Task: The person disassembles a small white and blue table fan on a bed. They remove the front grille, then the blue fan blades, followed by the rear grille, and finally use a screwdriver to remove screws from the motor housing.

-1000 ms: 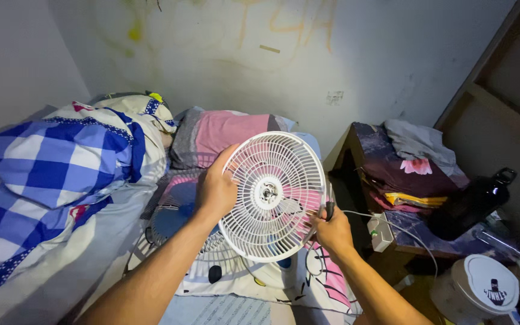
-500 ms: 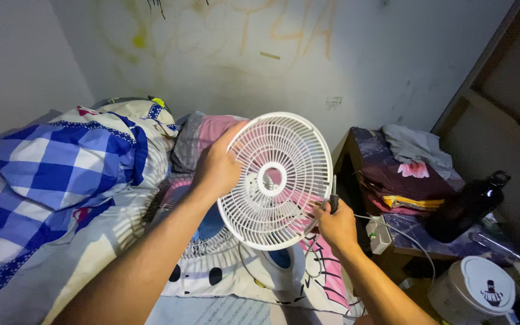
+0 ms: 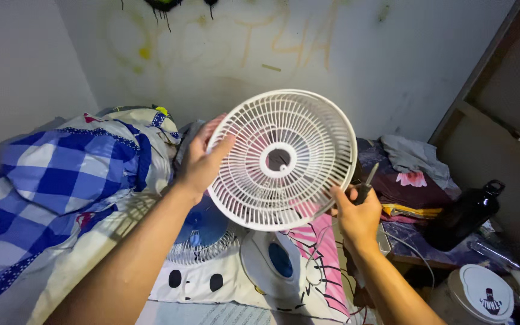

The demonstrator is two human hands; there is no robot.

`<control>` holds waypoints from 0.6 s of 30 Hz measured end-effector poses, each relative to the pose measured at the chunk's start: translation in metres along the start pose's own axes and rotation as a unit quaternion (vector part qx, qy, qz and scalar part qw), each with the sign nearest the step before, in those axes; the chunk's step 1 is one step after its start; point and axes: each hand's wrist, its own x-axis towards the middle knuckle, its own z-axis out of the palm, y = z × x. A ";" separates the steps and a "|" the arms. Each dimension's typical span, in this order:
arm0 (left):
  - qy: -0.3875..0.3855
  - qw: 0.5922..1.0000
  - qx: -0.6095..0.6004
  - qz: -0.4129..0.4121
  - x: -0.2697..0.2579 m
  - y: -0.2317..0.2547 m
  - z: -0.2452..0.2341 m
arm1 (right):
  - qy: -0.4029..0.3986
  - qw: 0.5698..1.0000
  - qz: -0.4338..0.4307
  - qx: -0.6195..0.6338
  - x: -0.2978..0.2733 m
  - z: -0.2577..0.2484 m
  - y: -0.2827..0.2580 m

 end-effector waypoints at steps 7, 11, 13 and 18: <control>0.004 0.967 0.184 -0.174 0.000 0.043 -0.047 | -0.014 0.992 -0.113 0.049 0.003 0.029 -0.043; 0.062 0.922 0.247 -0.291 -0.003 0.073 -0.081 | -0.027 0.985 -0.162 0.051 0.022 0.061 -0.050; 0.054 0.941 0.130 -0.308 -0.007 0.083 -0.103 | -0.028 0.971 -0.237 -0.013 0.031 0.078 -0.052; 0.124 0.910 -0.192 -0.346 -0.015 0.071 -0.166 | -0.118 0.955 -0.271 -0.007 0.033 0.110 -0.054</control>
